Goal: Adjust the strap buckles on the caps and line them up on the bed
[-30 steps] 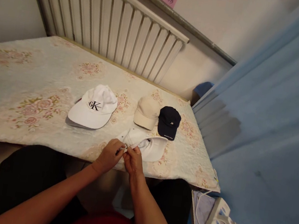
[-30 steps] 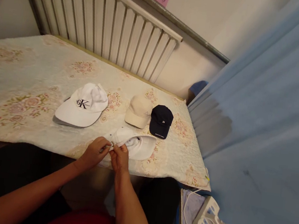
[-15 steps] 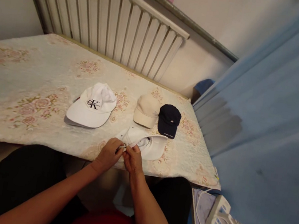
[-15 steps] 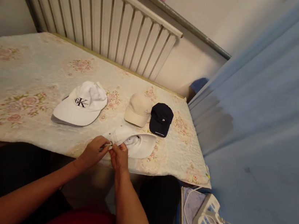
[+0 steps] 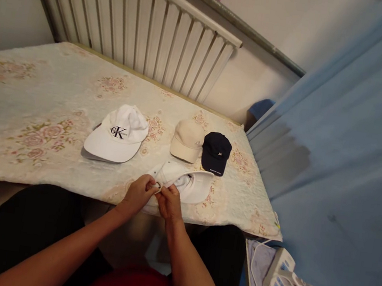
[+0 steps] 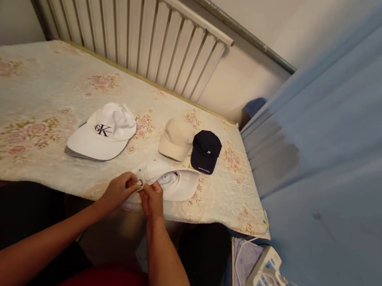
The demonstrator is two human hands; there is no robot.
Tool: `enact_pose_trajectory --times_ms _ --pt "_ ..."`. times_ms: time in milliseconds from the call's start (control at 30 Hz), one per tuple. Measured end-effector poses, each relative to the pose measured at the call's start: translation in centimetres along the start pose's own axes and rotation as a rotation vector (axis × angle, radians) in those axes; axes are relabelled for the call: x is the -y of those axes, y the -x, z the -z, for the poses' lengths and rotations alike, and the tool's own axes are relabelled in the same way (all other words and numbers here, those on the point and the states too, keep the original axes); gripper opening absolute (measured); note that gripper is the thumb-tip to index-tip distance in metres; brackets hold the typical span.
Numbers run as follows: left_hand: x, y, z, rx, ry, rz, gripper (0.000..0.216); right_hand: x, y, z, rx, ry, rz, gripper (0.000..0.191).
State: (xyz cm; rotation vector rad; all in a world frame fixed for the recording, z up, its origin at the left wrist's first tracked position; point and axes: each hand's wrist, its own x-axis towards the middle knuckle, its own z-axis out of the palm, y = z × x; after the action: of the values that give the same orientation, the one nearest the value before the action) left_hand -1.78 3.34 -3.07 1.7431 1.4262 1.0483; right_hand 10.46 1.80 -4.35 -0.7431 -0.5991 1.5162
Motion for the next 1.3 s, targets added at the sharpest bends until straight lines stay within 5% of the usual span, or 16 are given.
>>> enact_pose_trajectory --times_ms 133,500,967,1133,1300 --pt "0.2 -0.1 0.0 0.043 -0.024 0.019 0.019 0.1 0.1 0.1 0.016 -0.016 0.003 0.028" --pt "1.0 1.3 -0.8 -0.027 -0.253 -0.306 0.013 0.2 -0.1 -0.2 0.012 0.027 0.027 0.036" --pt "1.5 1.8 -0.7 -0.008 -0.478 -0.370 0.004 -1.2 -1.1 -0.6 -0.387 0.304 0.071 0.017" --pt "1.6 2.2 -0.5 0.009 -0.502 -0.415 0.010 -0.1 -0.1 -1.4 -0.392 0.455 0.093 0.003" --pt "1.4 2.6 -0.6 0.000 -0.508 -0.450 0.014 0.4 0.6 -2.0 -0.380 0.506 0.089 0.015"
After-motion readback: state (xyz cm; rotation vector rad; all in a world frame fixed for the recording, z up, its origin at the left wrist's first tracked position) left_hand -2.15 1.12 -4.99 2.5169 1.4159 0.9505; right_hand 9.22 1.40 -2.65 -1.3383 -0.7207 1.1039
